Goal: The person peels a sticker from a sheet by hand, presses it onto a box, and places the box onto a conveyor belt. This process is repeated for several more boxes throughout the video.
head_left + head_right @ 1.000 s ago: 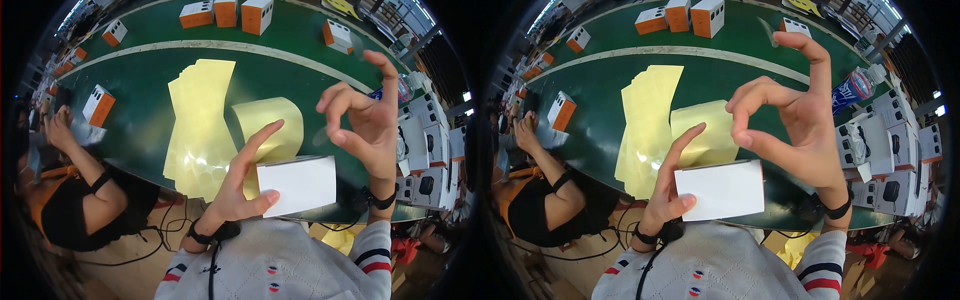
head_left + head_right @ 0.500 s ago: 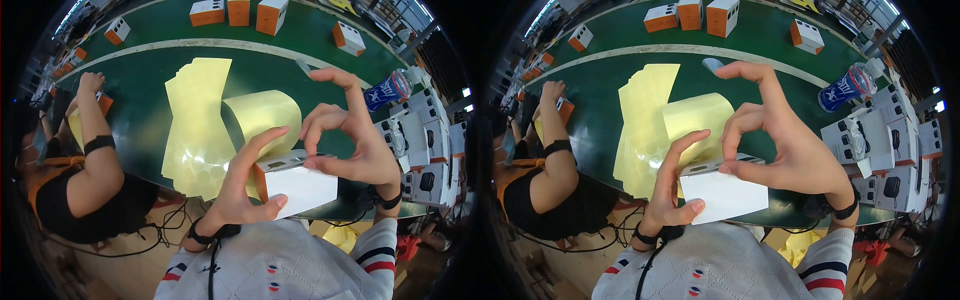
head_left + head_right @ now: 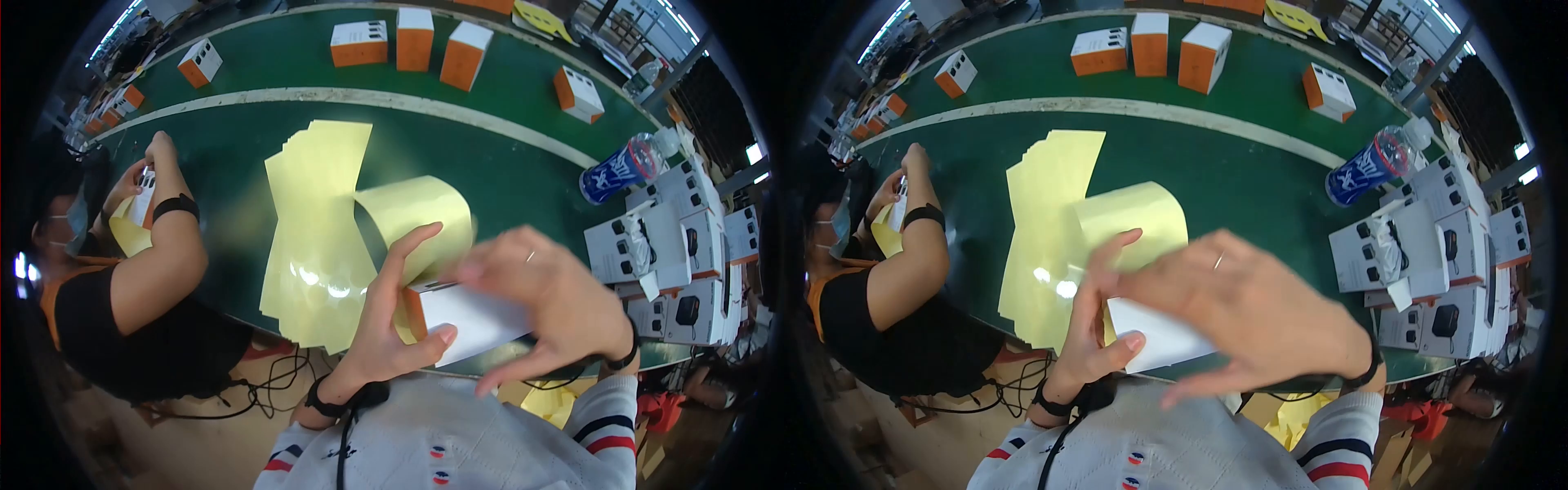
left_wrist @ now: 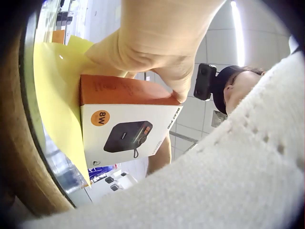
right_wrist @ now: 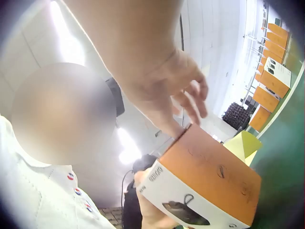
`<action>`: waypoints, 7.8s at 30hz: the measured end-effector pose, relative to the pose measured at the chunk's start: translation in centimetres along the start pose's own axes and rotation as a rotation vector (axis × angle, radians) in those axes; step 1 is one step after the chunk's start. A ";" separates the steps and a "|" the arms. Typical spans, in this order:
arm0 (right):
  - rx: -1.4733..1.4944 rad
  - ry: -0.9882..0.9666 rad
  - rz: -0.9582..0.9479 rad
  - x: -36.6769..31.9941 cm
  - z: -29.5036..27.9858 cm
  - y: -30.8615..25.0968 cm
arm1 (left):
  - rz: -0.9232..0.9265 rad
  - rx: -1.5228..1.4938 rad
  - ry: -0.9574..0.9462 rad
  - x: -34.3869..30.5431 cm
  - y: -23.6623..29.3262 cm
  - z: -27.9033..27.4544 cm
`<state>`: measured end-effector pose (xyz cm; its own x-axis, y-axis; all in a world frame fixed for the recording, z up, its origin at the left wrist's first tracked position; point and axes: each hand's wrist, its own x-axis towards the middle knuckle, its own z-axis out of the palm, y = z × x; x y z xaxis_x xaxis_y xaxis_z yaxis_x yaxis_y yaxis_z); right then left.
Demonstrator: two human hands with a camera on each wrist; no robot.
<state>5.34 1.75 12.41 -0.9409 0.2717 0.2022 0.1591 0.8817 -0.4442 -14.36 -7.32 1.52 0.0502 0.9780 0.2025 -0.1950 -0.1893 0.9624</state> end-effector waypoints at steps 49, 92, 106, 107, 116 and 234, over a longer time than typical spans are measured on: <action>-0.246 0.721 0.436 7.7 -6.0 30.2 | -0.136 0.023 0.285 0.8 -3.1 -4.6; 0.365 0.463 -0.118 -0.9 -1.0 1.6 | 0.198 0.137 0.073 -1.6 1.5 3.6; 0.246 0.320 0.219 -0.2 0.2 0.1 | 0.279 0.212 0.102 -0.6 0.2 0.9; 0.161 0.331 0.219 0.1 0.3 0.1 | 0.260 0.223 0.091 -0.7 0.4 0.8; -0.140 0.187 0.051 1.7 0.1 0.4 | 0.244 0.105 0.151 -0.4 0.3 -0.1; -0.685 0.747 0.908 1.1 -9.2 30.8 | -0.042 -0.385 0.508 0.2 -0.5 -2.9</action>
<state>12.01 32.73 6.99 -0.0763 0.8033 0.5907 0.9514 0.2359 -0.1979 -17.13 -6.79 0.59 -0.3869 0.9214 -0.0362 -0.5456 -0.1971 0.8146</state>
